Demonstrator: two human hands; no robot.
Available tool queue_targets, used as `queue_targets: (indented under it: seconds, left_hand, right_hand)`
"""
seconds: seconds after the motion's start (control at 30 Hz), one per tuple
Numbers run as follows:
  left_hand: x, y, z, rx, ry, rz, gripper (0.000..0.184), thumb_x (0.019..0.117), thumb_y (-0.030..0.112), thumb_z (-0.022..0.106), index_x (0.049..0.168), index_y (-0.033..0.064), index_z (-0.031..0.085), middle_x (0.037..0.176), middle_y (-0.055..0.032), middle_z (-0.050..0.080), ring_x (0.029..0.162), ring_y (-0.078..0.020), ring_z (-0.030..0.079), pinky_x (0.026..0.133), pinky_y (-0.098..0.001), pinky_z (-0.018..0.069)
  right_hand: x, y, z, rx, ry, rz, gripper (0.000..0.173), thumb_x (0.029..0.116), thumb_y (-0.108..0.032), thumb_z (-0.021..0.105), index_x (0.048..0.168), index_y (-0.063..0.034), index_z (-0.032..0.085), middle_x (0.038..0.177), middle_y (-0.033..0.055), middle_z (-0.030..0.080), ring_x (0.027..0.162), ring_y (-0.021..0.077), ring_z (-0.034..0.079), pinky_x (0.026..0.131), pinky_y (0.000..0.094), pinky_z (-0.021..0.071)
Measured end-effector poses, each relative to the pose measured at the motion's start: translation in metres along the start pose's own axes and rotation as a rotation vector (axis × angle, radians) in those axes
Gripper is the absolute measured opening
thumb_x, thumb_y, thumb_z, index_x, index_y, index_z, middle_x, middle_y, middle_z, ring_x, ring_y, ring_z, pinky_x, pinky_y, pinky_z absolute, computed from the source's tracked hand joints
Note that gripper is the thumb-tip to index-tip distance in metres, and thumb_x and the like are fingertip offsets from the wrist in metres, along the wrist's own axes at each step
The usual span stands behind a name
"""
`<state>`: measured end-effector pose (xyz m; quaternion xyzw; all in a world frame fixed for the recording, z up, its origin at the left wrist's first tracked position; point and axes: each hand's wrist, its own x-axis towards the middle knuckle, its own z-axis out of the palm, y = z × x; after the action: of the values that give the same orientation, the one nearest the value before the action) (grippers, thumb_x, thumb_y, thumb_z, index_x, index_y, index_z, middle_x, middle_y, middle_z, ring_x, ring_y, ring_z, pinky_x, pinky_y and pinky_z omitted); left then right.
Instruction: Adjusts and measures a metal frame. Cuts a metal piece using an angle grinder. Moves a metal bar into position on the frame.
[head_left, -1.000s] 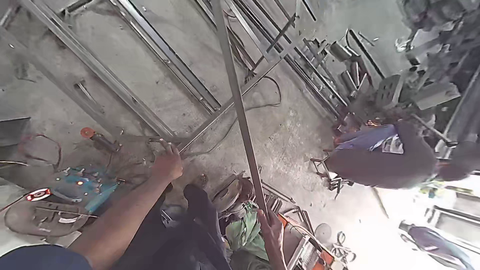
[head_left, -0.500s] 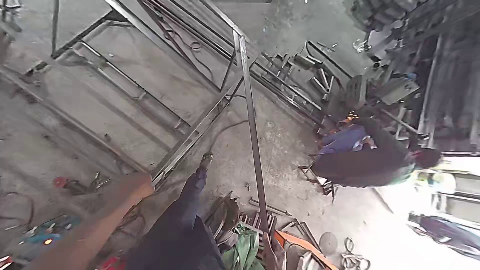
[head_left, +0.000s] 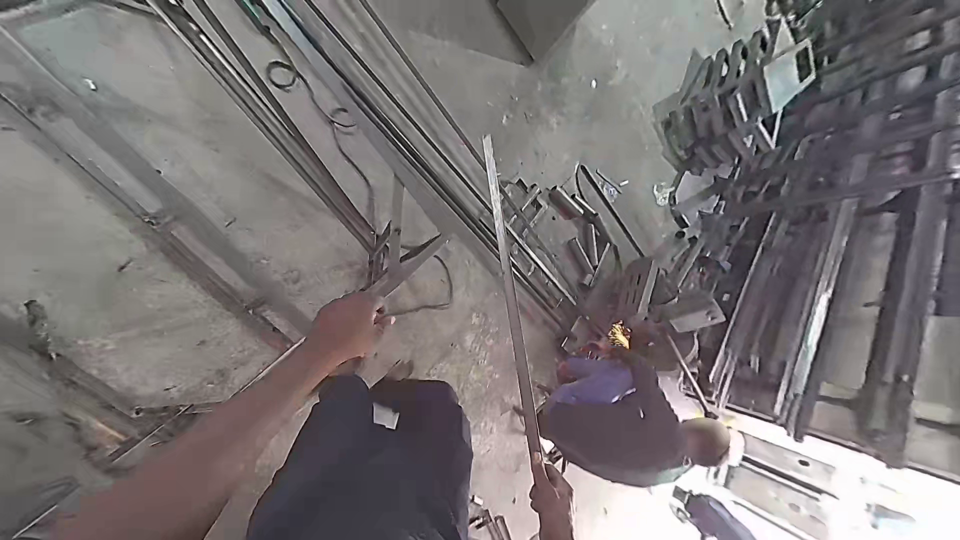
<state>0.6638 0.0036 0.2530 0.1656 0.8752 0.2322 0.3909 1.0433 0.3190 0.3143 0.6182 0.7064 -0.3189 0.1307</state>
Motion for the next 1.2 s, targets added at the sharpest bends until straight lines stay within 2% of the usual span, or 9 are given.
queue_targets:
  seconds: [0.17,0.3,0.4,0.53,0.63,0.8,0.9,1.07,1.2]
  left_hand:
    - [0.132,0.059,-0.038,-0.092,0.301,-0.121,0.067,0.0939,0.051,0.069,0.141,0.0060,0.055,0.143,-0.0190,0.054,0.129,-0.0393,0.056,0.104,-0.0600,0.0493]
    - [0.240,0.075,-0.066,-0.140,0.480,-0.513,0.098,0.0897,0.066,0.065,0.150,-0.0067,0.036,0.146,-0.0327,0.048,0.130,-0.0516,0.052,0.103,-0.0687,0.0440]
    - [0.291,0.092,-0.070,-0.153,0.424,-0.686,0.111,0.0885,0.069,0.064,0.149,-0.0161,0.027,0.138,-0.0410,0.049,0.123,-0.0567,0.055,0.100,-0.0720,0.0433]
    - [0.320,0.110,-0.098,-0.189,0.287,-0.877,0.129,0.0796,0.062,0.077,0.154,-0.0185,0.010,0.142,-0.0447,0.041,0.127,-0.0573,0.051,0.101,-0.0695,0.0428]
    - [0.317,0.111,-0.112,-0.260,0.206,-0.911,0.124,0.0796,0.059,0.079,0.153,-0.0175,0.015,0.143,-0.0417,0.043,0.126,-0.0546,0.053,0.101,-0.0658,0.0459]
    - [0.317,0.105,-0.173,-0.439,0.122,-0.985,0.093,0.0874,0.057,0.072,0.147,-0.0060,0.039,0.128,-0.0342,0.060,0.122,-0.0526,0.058,0.098,-0.0679,0.0472]
    - [0.329,0.078,-0.215,-0.442,0.361,-1.031,0.079,0.0837,0.055,0.077,0.135,-0.0011,0.057,0.130,-0.0305,0.059,0.122,-0.0514,0.056,0.098,-0.0697,0.0434]
    - [0.370,-0.003,-0.277,-0.507,0.737,-1.156,0.090,0.0833,0.051,0.079,0.144,-0.0071,0.047,0.149,-0.0299,0.046,0.128,-0.0494,0.053,0.102,-0.0668,0.0424]
    - [0.385,-0.049,-0.310,-0.832,0.595,-1.263,0.090,0.0842,0.054,0.077,0.143,-0.0068,0.046,0.134,-0.0314,0.057,0.122,-0.0501,0.057,0.102,-0.0670,0.0435]
  right_hand:
    - [0.146,-0.096,-0.048,-0.250,-0.019,-0.036,0.051,0.1027,-0.047,0.058,0.096,0.0014,0.071,0.067,0.0120,0.064,0.058,0.0244,0.060,0.060,0.0482,0.0535]
    - [0.301,-0.225,-0.085,-0.519,-0.035,-0.153,0.054,0.1002,-0.052,0.059,0.106,0.0004,0.072,0.088,0.0188,0.069,0.079,0.0318,0.066,0.076,0.0575,0.0530]
    - [0.384,-0.320,-0.135,-0.779,-0.020,-0.215,0.060,0.0969,-0.062,0.058,0.114,-0.0064,0.076,0.105,0.0214,0.074,0.101,0.0410,0.069,0.088,0.0676,0.0502]
    - [0.456,-0.471,-0.176,-1.034,-0.007,-0.330,0.069,0.0936,-0.074,0.050,0.117,-0.0133,0.075,0.107,0.0193,0.075,0.103,0.0419,0.070,0.086,0.0693,0.0510]
    - [0.490,-0.577,-0.178,-1.165,0.010,-0.468,0.072,0.0898,-0.078,0.052,0.113,-0.0145,0.075,0.103,0.0179,0.075,0.099,0.0405,0.071,0.082,0.0684,0.0513]
    - [0.478,-0.781,-0.109,-1.314,0.043,-0.807,0.066,0.0910,-0.073,0.056,0.101,-0.0106,0.074,0.088,0.0177,0.073,0.087,0.0398,0.070,0.074,0.0655,0.0520]
    - [0.449,-0.901,-0.031,-1.456,0.128,-1.014,0.065,0.0898,-0.076,0.055,0.095,-0.0129,0.071,0.083,0.0144,0.072,0.082,0.0367,0.071,0.070,0.0612,0.0531]
    - [0.375,-1.075,0.124,-1.704,0.208,-1.418,0.063,0.0906,-0.076,0.053,0.098,-0.0154,0.073,0.084,0.0124,0.074,0.083,0.0353,0.073,0.068,0.0596,0.0549]
    - [0.304,-1.169,0.244,-1.811,0.154,-1.691,0.061,0.0920,-0.073,0.055,0.101,-0.0155,0.073,0.087,0.0125,0.074,0.085,0.0358,0.073,0.073,0.0595,0.0550]
